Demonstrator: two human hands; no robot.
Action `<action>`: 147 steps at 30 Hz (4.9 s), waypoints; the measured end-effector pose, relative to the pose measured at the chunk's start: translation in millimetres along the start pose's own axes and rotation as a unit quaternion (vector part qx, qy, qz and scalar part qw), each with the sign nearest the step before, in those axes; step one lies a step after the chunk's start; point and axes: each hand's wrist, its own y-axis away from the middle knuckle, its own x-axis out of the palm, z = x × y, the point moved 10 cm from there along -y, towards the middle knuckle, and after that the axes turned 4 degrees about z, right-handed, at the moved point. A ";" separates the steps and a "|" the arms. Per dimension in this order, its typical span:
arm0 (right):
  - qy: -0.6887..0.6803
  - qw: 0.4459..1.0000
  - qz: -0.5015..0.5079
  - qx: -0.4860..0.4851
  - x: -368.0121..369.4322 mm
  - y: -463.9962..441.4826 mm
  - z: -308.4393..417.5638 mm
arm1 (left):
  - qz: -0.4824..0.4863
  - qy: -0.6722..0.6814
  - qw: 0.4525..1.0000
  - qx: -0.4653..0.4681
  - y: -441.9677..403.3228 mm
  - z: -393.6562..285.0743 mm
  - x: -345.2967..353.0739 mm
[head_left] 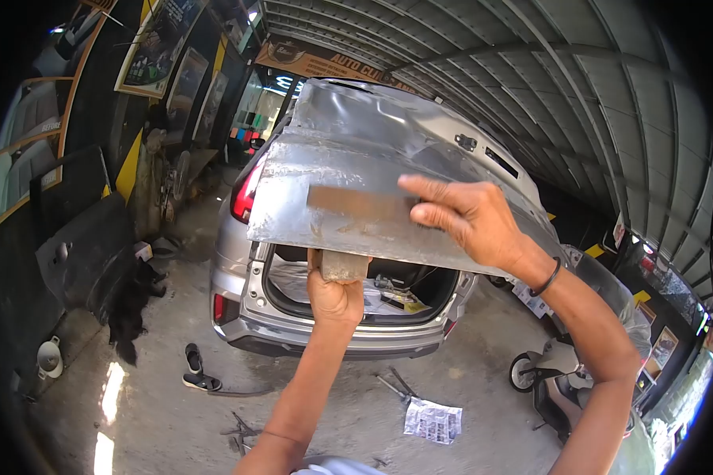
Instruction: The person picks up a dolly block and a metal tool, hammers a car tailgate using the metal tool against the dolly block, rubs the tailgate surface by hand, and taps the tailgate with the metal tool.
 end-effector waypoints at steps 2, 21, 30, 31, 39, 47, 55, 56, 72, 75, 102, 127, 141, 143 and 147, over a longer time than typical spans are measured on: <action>-0.104 0.990 -0.079 0.058 -12.7 -4.3 -12.8 | 0.004 0.014 1.000 0.005 -1.4 0.9 -4.7; 0.030 0.993 -0.113 -0.026 -12.8 -48.9 -3.2 | -0.005 -0.032 0.997 0.066 -5.8 -29.7 -2.2; -0.003 0.995 -0.102 0.018 -18.7 -73.0 -8.5 | -0.047 -0.037 0.995 0.078 -4.2 -30.1 -8.9; 0.000 0.995 -0.101 0.015 -9.8 -71.7 -12.1 | -0.030 -0.033 0.996 0.076 -5.2 -29.8 -5.4; 0.129 0.989 -0.025 -0.066 -0.7 -91.3 20.5 | -0.007 -0.022 0.999 0.049 -7.4 -23.5 -5.7; 0.274 0.950 0.134 -0.065 31.2 -90.7 31.2 | 0.009 -0.010 0.999 0.038 -8.5 -26.6 -9.4; 0.265 0.955 0.112 -0.065 25.9 -85.9 18.3 | 0.003 -0.018 0.998 0.057 -10.9 -43.6 -11.2; 0.173 0.982 0.025 -0.068 11.1 -88.1 16.1 | 0.025 -0.024 0.997 0.068 -11.0 -46.1 -8.5; 0.232 0.958 0.137 -0.096 49.6 -50.7 41.4 | 0.008 -0.038 0.998 0.059 -6.1 -29.3 -8.7; 0.063 0.998 -0.001 -0.011 10.8 -63.3 23.9 | 0.052 0.009 0.999 0.011 -12.8 -16.2 -14.4; 0.095 0.991 -0.080 -0.049 -44.1 -58.7 -24.9 | 0.007 -0.035 0.999 0.033 1.0 9.6 -3.1; 0.307 0.930 0.160 -0.120 8.0 -56.3 -24.1 | -0.035 -0.036 0.995 0.081 5.1 15.4 -1.3; 0.139 0.975 -0.019 -0.173 -4.9 -42.6 -29.1 | 0.019 -0.017 0.996 0.091 5.9 19.6 5.9; 0.152 0.976 0.066 -0.142 7.1 -46.3 -20.6 | 0.022 -0.024 0.995 0.092 4.6 19.5 2.4; 0.202 0.970 -0.005 -0.135 -15.6 -66.6 -27.1 | 0.028 -0.022 0.997 0.062 2.6 22.3 -5.6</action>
